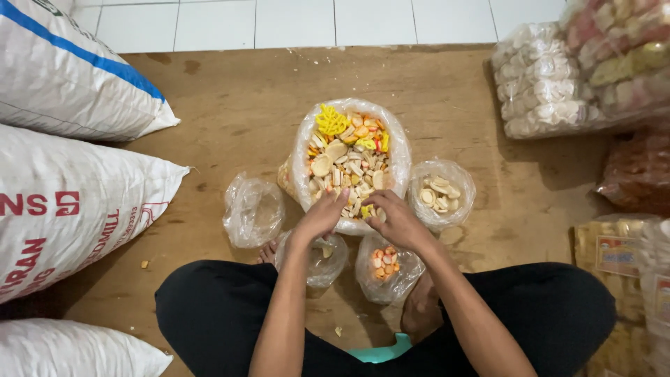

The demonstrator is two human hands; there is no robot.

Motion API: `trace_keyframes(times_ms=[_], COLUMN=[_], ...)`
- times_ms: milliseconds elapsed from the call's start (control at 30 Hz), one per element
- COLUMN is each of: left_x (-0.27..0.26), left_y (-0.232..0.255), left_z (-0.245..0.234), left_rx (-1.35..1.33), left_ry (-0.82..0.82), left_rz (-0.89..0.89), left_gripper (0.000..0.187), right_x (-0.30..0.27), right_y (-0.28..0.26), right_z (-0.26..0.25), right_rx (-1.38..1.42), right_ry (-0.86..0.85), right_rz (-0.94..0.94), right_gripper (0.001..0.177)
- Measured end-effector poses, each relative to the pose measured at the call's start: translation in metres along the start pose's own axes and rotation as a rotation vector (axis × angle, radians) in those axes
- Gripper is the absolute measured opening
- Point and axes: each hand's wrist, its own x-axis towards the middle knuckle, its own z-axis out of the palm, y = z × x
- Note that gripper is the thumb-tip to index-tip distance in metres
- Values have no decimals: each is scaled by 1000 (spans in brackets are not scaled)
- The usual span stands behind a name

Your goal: The person sits cross-legged on the floor and sorts mixed snack pieces from a large plastic bag into smaller clear bags by type. They use both hands to pick and separate the snacks, placing them into designated bags on the floor.

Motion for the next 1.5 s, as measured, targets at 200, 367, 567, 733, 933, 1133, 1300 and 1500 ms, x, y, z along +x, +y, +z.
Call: trace_keyframes(times_ms=[200, 367, 567, 733, 933, 1133, 1300, 1500], left_x=[-10, -26, -6, -13, -18, 8, 21, 29], left_y=[1, 11, -8, 1, 13, -8, -14, -24], left_z=[4, 1, 7, 2, -2, -1, -3, -2], left_rx=[-355, -414, -466, -475, -490, -515, -609, -669], left_ry=[-96, -153, -171, -177, -213, -137, 47, 147], left_rz=[-34, -24, -2, 38, 71, 68, 75, 85], left_gripper=[85, 89, 89, 87, 81, 71, 67, 70], right_x=[3, 1, 3, 7, -2, -16, -13, -7], right_y=[-3, -1, 3, 10, -5, -6, 25, 22], right_z=[7, 12, 16, 22, 9, -20, -12, -14], right_rx=[69, 106, 153, 174, 162, -116, -356, -381], right_ry=[75, 103, 199, 231, 228, -225, -525, -558], right_rz=[-9, -53, -98, -106, -39, 221, 357, 375], right_gripper=[63, 57, 44, 38, 27, 26, 34, 41])
